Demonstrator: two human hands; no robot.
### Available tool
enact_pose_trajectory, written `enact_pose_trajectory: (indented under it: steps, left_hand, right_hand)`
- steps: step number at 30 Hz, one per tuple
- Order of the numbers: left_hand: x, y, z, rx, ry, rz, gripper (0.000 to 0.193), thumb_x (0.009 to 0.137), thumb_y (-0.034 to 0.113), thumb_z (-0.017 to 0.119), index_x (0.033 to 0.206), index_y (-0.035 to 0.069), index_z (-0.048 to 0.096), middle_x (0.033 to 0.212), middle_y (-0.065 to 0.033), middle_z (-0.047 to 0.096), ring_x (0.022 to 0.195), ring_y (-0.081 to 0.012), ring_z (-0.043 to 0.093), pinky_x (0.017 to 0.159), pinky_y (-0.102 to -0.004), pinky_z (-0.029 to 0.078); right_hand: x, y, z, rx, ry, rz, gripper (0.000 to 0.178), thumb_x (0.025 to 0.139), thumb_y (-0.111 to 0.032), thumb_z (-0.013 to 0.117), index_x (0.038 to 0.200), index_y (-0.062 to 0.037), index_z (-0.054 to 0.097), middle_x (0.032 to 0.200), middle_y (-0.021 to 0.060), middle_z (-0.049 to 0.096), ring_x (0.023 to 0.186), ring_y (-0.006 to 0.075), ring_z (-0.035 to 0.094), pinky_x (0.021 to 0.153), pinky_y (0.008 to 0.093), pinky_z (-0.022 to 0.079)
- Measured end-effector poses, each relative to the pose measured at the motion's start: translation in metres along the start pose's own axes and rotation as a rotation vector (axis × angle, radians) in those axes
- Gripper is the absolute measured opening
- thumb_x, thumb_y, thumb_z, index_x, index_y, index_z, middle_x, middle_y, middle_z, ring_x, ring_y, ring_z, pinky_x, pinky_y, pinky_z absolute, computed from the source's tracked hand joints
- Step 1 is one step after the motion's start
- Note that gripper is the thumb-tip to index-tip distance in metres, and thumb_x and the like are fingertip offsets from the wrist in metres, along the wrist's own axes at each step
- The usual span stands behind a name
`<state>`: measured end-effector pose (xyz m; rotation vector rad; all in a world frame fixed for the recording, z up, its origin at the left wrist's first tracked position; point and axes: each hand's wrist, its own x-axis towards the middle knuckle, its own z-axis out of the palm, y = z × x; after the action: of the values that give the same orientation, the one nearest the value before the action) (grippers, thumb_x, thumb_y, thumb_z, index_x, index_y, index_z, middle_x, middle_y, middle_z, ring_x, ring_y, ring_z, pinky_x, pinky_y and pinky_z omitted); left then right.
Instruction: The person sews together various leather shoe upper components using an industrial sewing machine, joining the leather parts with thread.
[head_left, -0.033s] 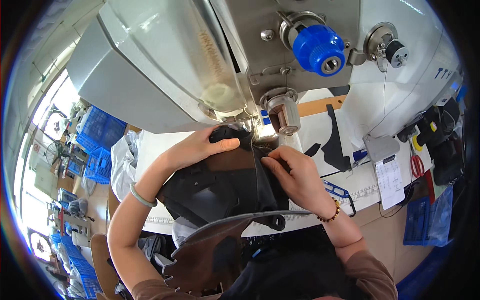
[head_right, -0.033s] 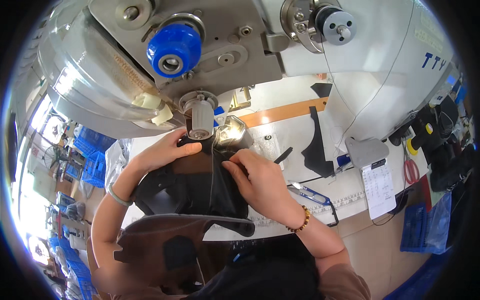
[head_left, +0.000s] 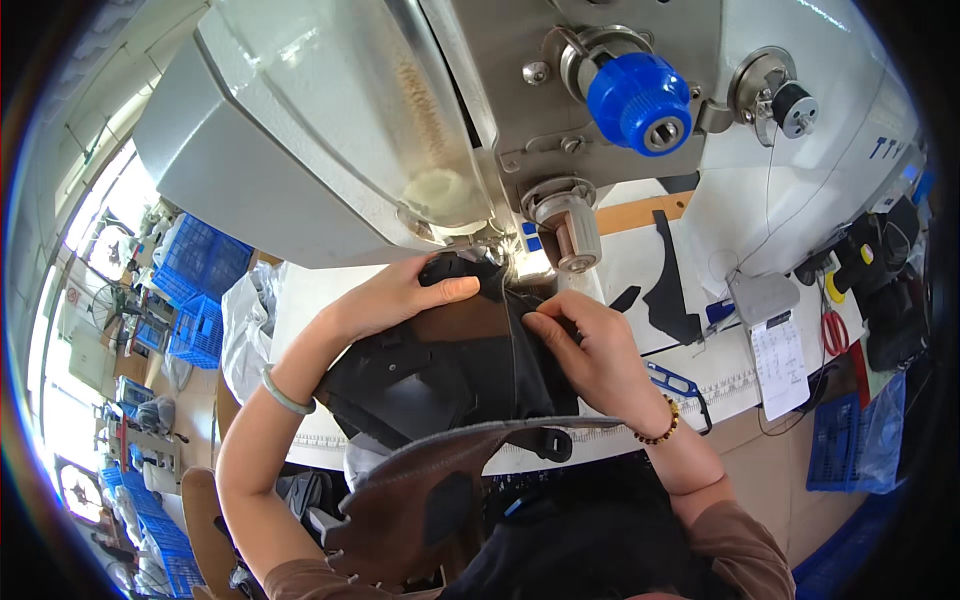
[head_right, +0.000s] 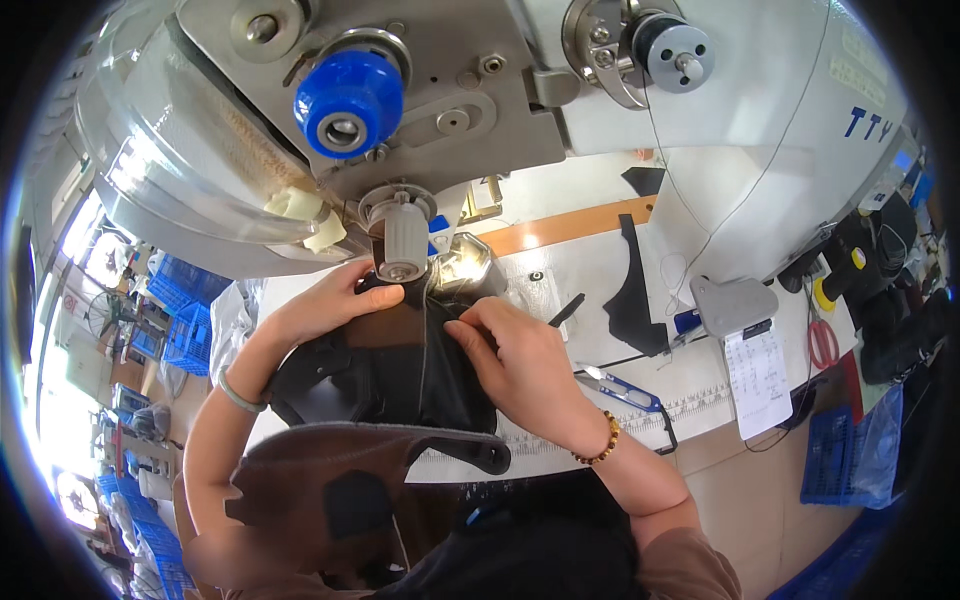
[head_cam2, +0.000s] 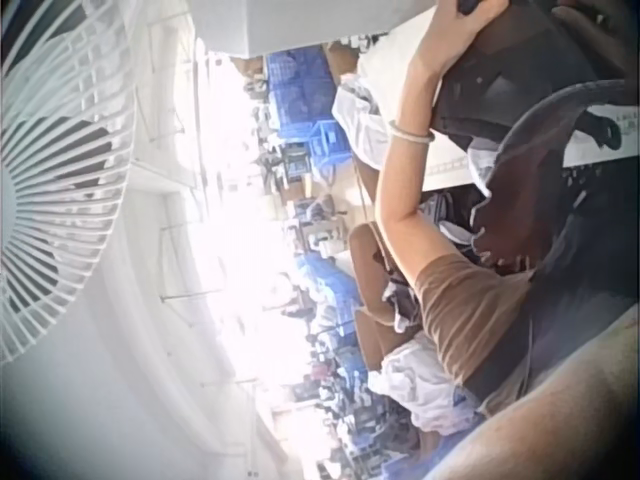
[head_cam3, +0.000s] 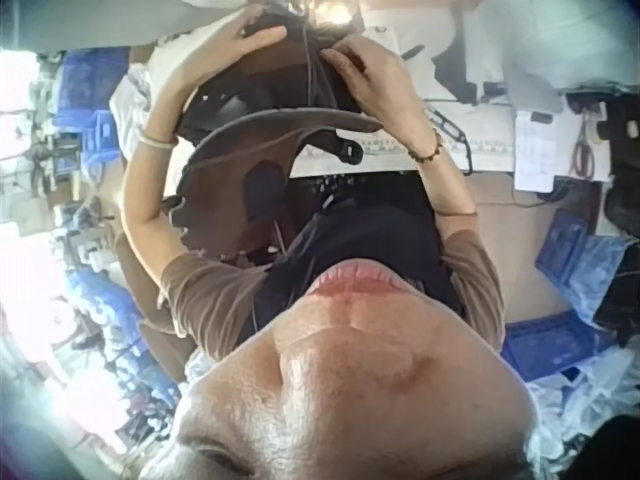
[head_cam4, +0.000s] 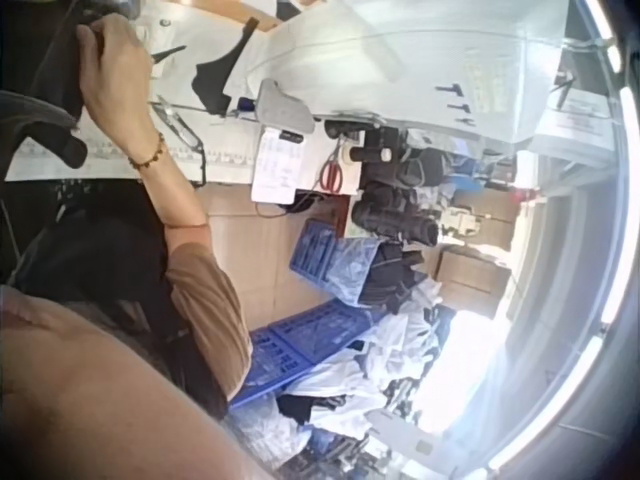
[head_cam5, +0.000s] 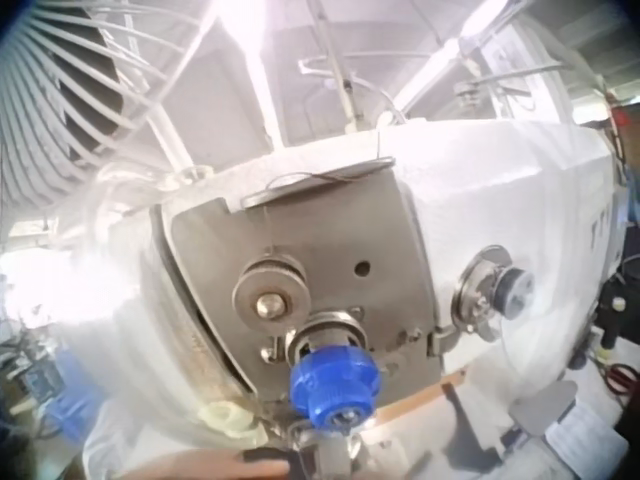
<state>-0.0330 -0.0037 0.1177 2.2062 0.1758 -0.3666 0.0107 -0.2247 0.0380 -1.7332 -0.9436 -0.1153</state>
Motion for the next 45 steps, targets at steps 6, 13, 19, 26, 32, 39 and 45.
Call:
enact_pose_trajectory:
  steps: [6,13,19,26,32,39,45]
  left_hand:
    - [0.007,-0.016,0.011,-0.089,0.093,0.032,0.065,0.082,0.051,0.061,0.12,-0.001,0.051,0.1,-0.0077,0.06,0.091,-0.0115,0.054,0.082,-0.026,0.044]
    - [-0.03,0.014,0.016,0.266,0.352,-0.076,0.065,0.082,0.052,0.059,0.116,-0.004,0.056,0.109,-0.0173,0.061,0.097,-0.026,0.06,0.084,-0.0298,0.046]
    - [-0.098,0.034,0.026,0.217,0.074,0.727,0.05,0.088,0.041,0.048,0.105,-0.002,0.063,0.114,-0.0179,0.059,0.112,-0.0336,0.054,0.098,-0.0481,0.036]
    - [-0.084,-0.012,0.066,0.521,0.099,0.859,0.062,0.08,0.042,0.06,0.123,-0.002,0.049,0.129,-0.0183,0.048,0.124,-0.0326,0.042,0.105,-0.0525,0.024]
    - [-0.09,-0.02,0.081,0.097,0.48,0.411,0.086,0.081,0.042,0.062,0.142,0.003,0.016,0.145,-0.0212,0.021,0.132,-0.0301,0.029,0.109,-0.043,0.02]
    - [-0.109,-0.014,0.053,0.224,0.021,0.57,0.079,0.074,0.067,0.053,0.126,0.008,0.046,0.128,-0.0111,0.052,0.132,-0.0297,0.032,0.111,-0.0465,0.002]
    - [-0.102,-0.005,0.065,0.172,0.174,0.648,0.076,0.07,0.056,0.056,0.125,0.005,0.048,0.117,-0.0138,0.059,0.121,-0.0319,0.047,0.108,-0.0478,0.019]
  right_hand:
    - [0.007,0.007,-0.007,0.108,-0.006,0.12,0.014,0.083,-0.012,0.064,0.084,0.0015,0.06,0.07,0.0095,0.06,0.059,0.0148,0.055,0.054,0.0267,0.041]
    - [-0.002,0.021,-0.028,0.108,-0.049,0.021,0.012,0.081,-0.01,0.063,0.089,-0.0009,0.062,0.084,0.0124,0.061,0.066,0.0228,0.058,0.059,0.0313,0.047]
    - [-0.046,0.007,-0.034,0.525,-0.067,-0.144,0.028,0.081,-0.004,0.058,0.107,0.0017,0.056,0.115,0.0168,0.053,0.112,0.0287,0.047,0.099,0.0383,0.032]
    - [-0.033,-0.013,0.004,0.565,0.181,0.018,0.017,0.086,-0.01,0.059,0.095,0.0028,0.053,0.083,0.01,0.05,0.076,0.0241,0.046,0.071,0.0297,0.038]
    - [-0.001,-0.017,0.008,-0.141,0.144,-0.309,0.024,0.079,-0.02,0.067,0.088,-0.0036,0.054,0.083,0.008,0.054,0.08,0.0247,0.05,0.074,0.0346,0.039]
    - [-0.011,-0.004,-0.002,-0.033,0.183,-0.12,0.028,0.081,-0.028,0.065,0.089,-0.0029,0.057,0.085,0.0109,0.056,0.082,0.0263,0.052,0.074,0.0358,0.037]
    - [0.007,0.041,-0.018,0.082,-0.201,-0.106,0.038,0.088,-0.035,0.054,0.078,0.0006,0.063,0.067,0.014,0.059,0.062,0.0257,0.056,0.061,0.0338,0.041]
